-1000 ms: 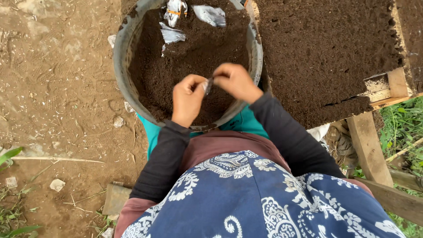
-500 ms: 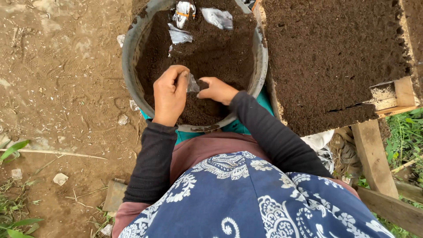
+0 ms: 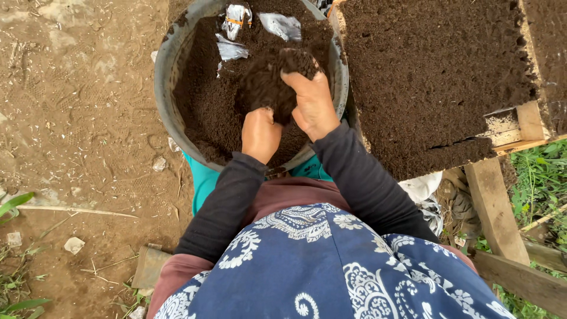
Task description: The person scoops dark soil from a bucket and wraps it into small, square pieces of silver foil. They then place the wrapped soil packets onto a wooden tray filled with loose soil. This process is repeated continuously throughout the video.
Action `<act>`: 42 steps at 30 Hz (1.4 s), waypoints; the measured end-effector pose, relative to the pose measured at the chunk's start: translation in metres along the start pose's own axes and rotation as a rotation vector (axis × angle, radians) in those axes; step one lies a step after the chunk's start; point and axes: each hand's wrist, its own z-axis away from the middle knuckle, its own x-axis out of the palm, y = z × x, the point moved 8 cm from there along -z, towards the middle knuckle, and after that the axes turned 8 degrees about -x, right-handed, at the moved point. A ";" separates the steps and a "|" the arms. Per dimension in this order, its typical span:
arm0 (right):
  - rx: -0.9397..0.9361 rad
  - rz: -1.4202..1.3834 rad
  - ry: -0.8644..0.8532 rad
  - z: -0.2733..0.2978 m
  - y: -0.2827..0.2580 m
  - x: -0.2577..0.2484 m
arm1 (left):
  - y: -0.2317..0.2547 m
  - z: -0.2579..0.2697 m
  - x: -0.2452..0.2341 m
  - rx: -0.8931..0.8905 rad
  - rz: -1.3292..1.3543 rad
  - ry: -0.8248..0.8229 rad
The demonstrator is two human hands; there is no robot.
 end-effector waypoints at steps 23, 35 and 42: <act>-0.541 1.311 -0.551 0.056 0.004 -0.015 | 0.023 -0.001 -0.024 -0.089 0.075 -0.078; 0.030 1.460 -0.614 -0.013 0.079 -0.058 | -0.039 0.005 -0.005 -0.733 1.549 -0.068; 0.150 0.669 -0.448 -0.008 0.151 -0.067 | -0.030 0.009 -0.027 -0.547 1.333 0.051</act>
